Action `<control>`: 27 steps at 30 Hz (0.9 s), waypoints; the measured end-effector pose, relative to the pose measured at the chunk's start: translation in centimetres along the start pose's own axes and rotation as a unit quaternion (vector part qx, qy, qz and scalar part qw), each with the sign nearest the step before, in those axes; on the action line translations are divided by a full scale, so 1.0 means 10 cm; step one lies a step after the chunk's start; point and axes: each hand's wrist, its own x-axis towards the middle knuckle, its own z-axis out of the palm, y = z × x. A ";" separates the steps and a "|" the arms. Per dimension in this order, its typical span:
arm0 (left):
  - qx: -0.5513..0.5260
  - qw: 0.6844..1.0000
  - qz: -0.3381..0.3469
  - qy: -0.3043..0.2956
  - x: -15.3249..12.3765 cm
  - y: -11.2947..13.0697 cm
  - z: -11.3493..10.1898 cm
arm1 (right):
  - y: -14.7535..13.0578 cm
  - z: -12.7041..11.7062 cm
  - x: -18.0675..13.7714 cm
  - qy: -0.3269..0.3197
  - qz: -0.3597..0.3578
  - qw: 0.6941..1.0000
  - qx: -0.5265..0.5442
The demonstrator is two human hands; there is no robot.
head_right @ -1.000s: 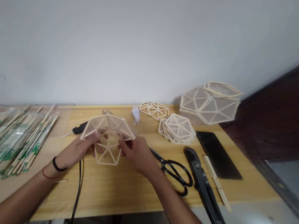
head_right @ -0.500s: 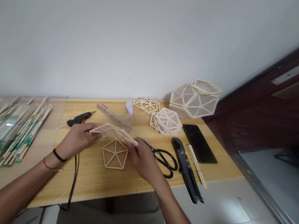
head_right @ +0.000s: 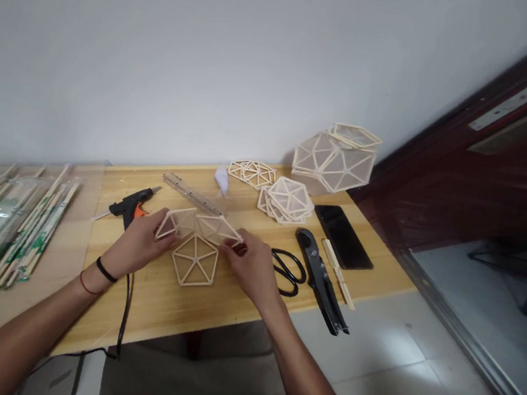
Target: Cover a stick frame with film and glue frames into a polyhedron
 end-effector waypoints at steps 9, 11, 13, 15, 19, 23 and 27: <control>0.027 0.998 0.040 -0.049 -0.01 0.03 -0.07 | -0.06 0.09 0.00 0.014 -0.008 1.000 -0.023; 0.035 0.997 0.043 -0.049 -0.02 0.04 -0.09 | -0.07 0.09 0.00 0.016 -0.014 0.999 -0.039; 0.039 0.997 0.043 -0.054 -0.02 0.05 -0.09 | -0.08 0.08 0.00 0.012 -0.018 0.999 -0.048; 0.044 0.996 0.034 -0.066 -0.02 0.06 -0.08 | -0.08 0.08 0.00 0.004 -0.014 0.999 -0.044; 0.030 0.995 0.011 -0.094 -0.01 0.07 -0.07 | -0.09 0.09 0.00 -0.006 0.003 1.000 -0.019; 0.011 0.994 -0.007 -0.110 -0.01 0.06 -0.05 | -0.10 0.10 -0.01 -0.018 -0.002 0.999 0.028; 0.011 0.995 -0.009 -0.102 -0.01 0.05 -0.03 | -0.10 0.11 -0.02 -0.018 -0.006 0.999 0.037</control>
